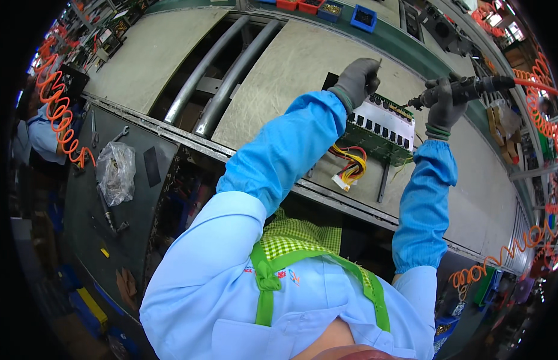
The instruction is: The person uses a pneumatic screwdriver to fasten screws into a green circuit board assembly mounted on a metal frame. They repeatedly pick up screws from a plastic bag, position them on the board, and drive them in with the tool. The person also adjusts the board's position and handles a yellow plastic component during the process.
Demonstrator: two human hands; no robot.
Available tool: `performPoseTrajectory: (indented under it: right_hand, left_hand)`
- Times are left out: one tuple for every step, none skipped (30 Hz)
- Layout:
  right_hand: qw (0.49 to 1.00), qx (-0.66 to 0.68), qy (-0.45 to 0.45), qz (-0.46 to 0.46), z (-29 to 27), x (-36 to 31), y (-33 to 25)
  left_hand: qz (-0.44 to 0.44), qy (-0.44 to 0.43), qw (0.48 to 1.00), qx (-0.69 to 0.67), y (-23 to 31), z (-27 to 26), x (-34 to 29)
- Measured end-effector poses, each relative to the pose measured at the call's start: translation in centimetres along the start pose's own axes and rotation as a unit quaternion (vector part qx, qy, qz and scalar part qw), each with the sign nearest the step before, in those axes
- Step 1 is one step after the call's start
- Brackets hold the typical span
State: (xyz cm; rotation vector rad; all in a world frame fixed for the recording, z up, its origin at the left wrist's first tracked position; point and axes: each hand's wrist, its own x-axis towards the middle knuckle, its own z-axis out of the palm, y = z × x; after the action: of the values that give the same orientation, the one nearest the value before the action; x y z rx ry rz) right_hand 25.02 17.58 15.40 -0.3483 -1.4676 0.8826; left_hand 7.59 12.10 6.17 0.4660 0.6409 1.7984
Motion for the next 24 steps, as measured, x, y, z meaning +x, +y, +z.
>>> performPoseTrajectory:
  right_hand:
    - [1.000, 0.008, -0.017, -0.001, -0.2, -0.1, 0.0]
    - [1.000, 0.009, -0.020, 0.007, -0.2, -0.3, -0.2]
    - [1.000, 0.012, -0.023, 0.014, 0.0, -0.7, -0.6]
    - [0.999, 0.015, -0.025, 0.022, 0.2, -0.7, -0.9]
    - [0.999, 0.011, -0.025, 0.020, 0.5, -0.7, -1.1]
    - [1.000, 0.007, -0.024, 0.018, 0.7, -0.5, -1.5]
    - [1.000, 0.004, -0.023, 0.017, 0.8, -0.5, -1.6]
    - [1.000, -0.010, -0.016, -0.002, 0.4, -0.1, -1.2]
    - [1.000, -0.013, -0.011, -0.010, 0.1, 0.2, -1.1]
    - [1.000, -0.016, -0.006, -0.017, -0.2, 0.4, -1.0]
    - [1.000, -0.011, -0.012, -0.024, 0.3, 0.6, -1.0]
    - [1.000, -0.013, -0.010, -0.022, 0.2, 0.6, -1.1]
    - [1.000, -0.012, -0.008, -0.021, 0.2, 0.5, -1.3]
    - [1.000, -0.015, -0.001, -0.024, 0.0, 0.5, -1.5]
    - [1.000, -0.007, 0.001, -0.024, 0.1, 0.5, -1.5]
    - [1.000, 0.001, 0.004, -0.025, 0.2, 0.4, -1.5]
    - [1.000, 0.006, 0.005, -0.024, 0.2, 0.2, -1.5]
    - [1.000, 0.005, 0.007, -0.016, 0.2, 0.0, -1.5]
    - [1.000, 0.003, 0.010, -0.008, 0.2, 0.0, -1.5]
    - [1.000, 0.005, 0.012, -0.001, 0.3, 0.0, -1.4]
    - [1.000, 0.000, 0.015, -0.007, 0.3, 0.1, -1.2]
    - [1.000, -0.005, 0.019, -0.013, 0.1, 0.0, -1.0]
    - [1.000, -0.007, 0.022, -0.017, 0.1, 0.0, -0.7]
    - [1.000, -0.001, 0.016, -0.016, 0.1, 0.1, -0.6]
  left_hand:
    - [-0.045, 0.010, 0.989, -0.139, 0.4, -0.3, 0.6]
    - [-0.099, -0.015, 0.975, -0.200, 1.2, -0.2, 0.8]
    - [-0.088, -0.015, 0.977, -0.195, 2.1, 0.7, 0.3]
    - [-0.078, -0.015, 0.979, -0.190, 2.8, 1.6, -0.3]
    - [-0.066, -0.013, 0.981, -0.183, 3.1, 2.1, -0.8]
    - [-0.080, -0.038, 0.983, -0.160, 3.3, 1.8, -0.3]
    - [-0.076, -0.044, 0.995, -0.053, 3.4, 2.0, -0.4]
    - [-0.074, -0.054, 0.994, 0.055, 3.7, 2.6, -0.4]
    - [-0.070, -0.065, 0.982, 0.162, 4.1, 3.6, -0.3]
    - [-0.076, -0.042, 0.936, 0.341, 4.0, 5.0, -0.4]
    - [0.052, -0.138, 0.884, 0.444, 1.7, 2.8, 1.5]
    - [0.090, -0.150, 0.808, 0.563, -0.3, 2.7, 1.6]
    - [0.127, -0.158, 0.712, 0.672, -1.5, 3.0, 0.9]
    - [0.098, -0.167, 0.680, 0.707, -2.1, 3.6, -0.2]
    - [0.068, -0.168, 0.646, 0.742, -2.3, 4.1, -1.4]
    - [0.060, -0.177, 0.612, 0.768, -2.1, 4.5, -2.1]
    - [0.055, -0.180, 0.610, 0.770, -2.0, 4.4, -2.3]
    - [0.049, -0.184, 0.607, 0.772, -2.0, 4.3, -2.3]
    - [0.044, -0.188, 0.604, 0.773, -2.0, 4.2, -2.3]
    - [0.048, -0.186, 0.600, 0.776, -1.8, 4.0, -2.3]
    - [0.048, -0.186, 0.599, 0.777, -2.0, 4.0, -2.3]
    - [0.047, -0.186, 0.598, 0.778, -2.2, 4.1, -2.3]
    - [0.045, -0.185, 0.596, 0.780, -2.2, 4.0, -2.2]
    - [0.048, -0.181, 0.595, 0.782, -2.2, 3.9, -2.1]
